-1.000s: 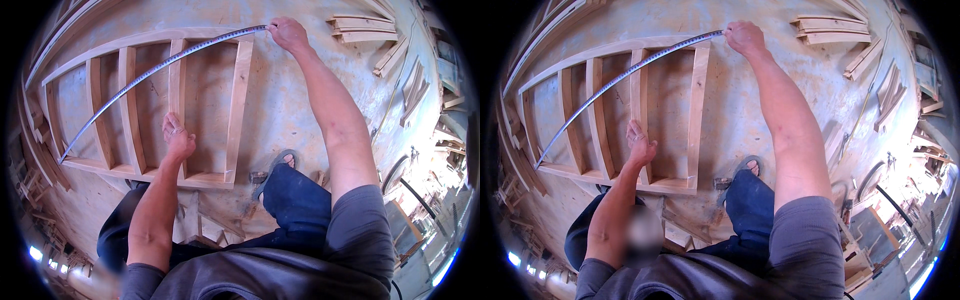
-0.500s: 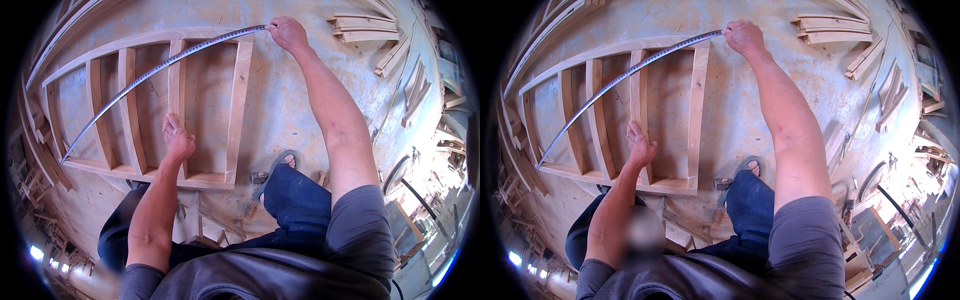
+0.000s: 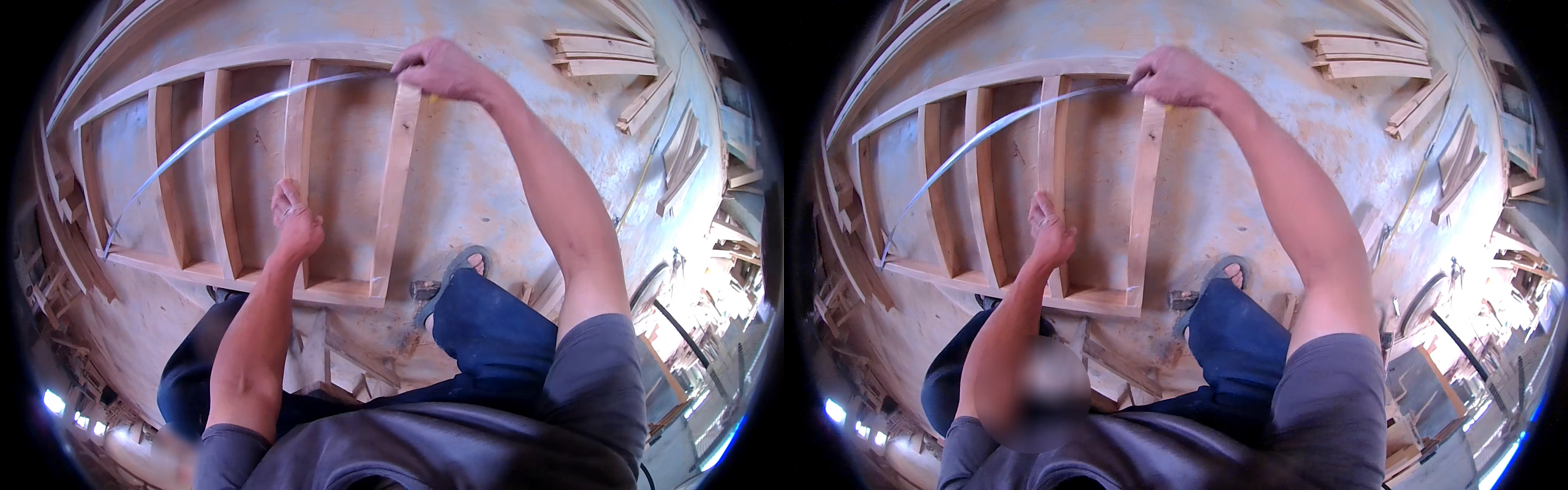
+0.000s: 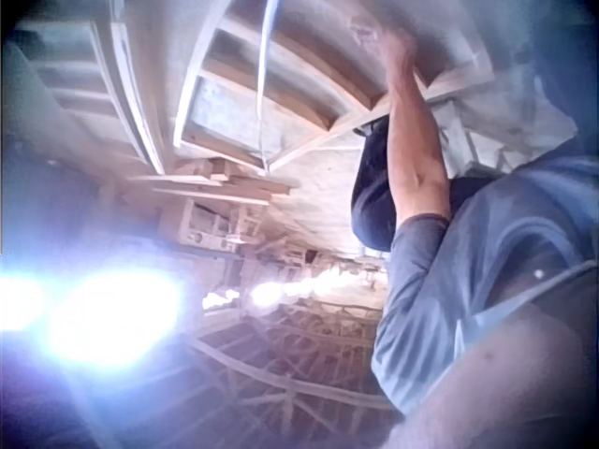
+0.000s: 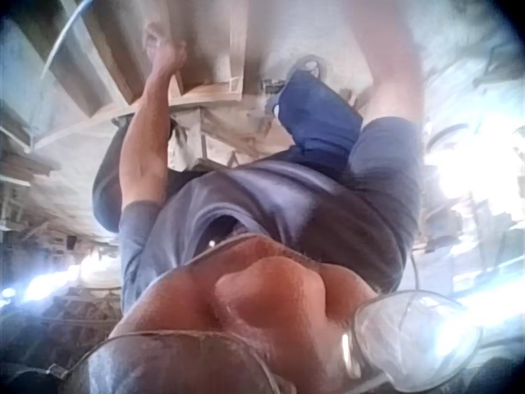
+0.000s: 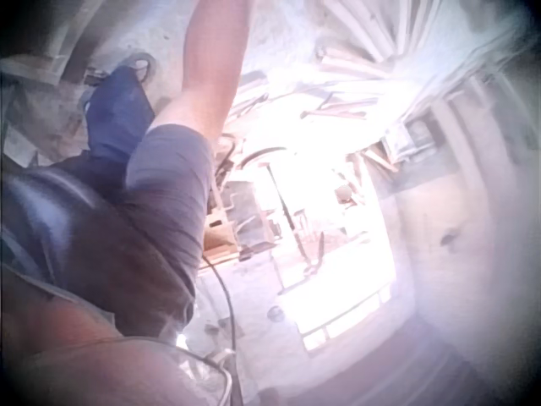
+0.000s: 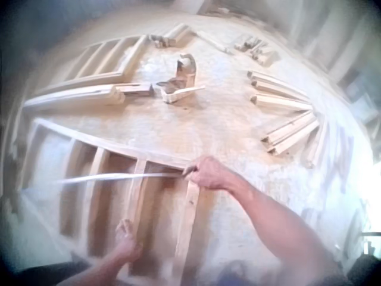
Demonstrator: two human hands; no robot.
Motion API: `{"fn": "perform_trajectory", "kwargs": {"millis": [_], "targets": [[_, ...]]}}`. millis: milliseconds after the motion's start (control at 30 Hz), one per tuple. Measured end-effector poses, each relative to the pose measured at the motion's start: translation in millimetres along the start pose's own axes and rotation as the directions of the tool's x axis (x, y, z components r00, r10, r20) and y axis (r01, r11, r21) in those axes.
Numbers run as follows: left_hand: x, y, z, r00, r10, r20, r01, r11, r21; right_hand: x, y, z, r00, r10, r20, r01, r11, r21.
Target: The person measures a wooden frame with a tape measure, marks it, and uses a hammer to adjust the frame. The person repeats these actions multiple times to ensure proper alignment and fit.
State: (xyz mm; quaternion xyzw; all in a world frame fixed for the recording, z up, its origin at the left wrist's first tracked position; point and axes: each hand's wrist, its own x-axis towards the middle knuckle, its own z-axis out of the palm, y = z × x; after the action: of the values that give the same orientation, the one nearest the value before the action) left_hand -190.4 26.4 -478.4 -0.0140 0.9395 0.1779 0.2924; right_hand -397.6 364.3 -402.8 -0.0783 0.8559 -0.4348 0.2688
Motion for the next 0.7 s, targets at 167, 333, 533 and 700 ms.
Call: {"fn": "perform_trajectory", "kwargs": {"millis": [167, 333, 533, 700], "targets": [[0.7, -5.2, 5.6, 0.999, 0.05, -0.021, -0.05, 0.999, 0.008, -20.2, 1.5, 48.2, 0.964, -0.014, 0.265, 0.016, 1.0, -0.005], [-1.8, -5.0, -3.0, 0.994, 0.106, -0.029, -0.108, 0.988, -0.112, -59.6, 46.3, 42.6, 0.93, 0.209, 0.303, -0.143, 0.963, -0.227], [-0.2, -5.5, 8.2, 0.999, 0.009, -0.049, -0.014, 0.994, -0.105, -124.5, 118.2, 24.4, 0.893, 0.45, -0.024, -0.445, 0.872, -0.205], [-2.0, -3.5, -1.0, 0.996, 0.055, -0.065, -0.065, 0.982, -0.177, -160.8, 150.0, 40.3, 0.734, 0.596, -0.325, -0.674, 0.697, -0.244]]}}
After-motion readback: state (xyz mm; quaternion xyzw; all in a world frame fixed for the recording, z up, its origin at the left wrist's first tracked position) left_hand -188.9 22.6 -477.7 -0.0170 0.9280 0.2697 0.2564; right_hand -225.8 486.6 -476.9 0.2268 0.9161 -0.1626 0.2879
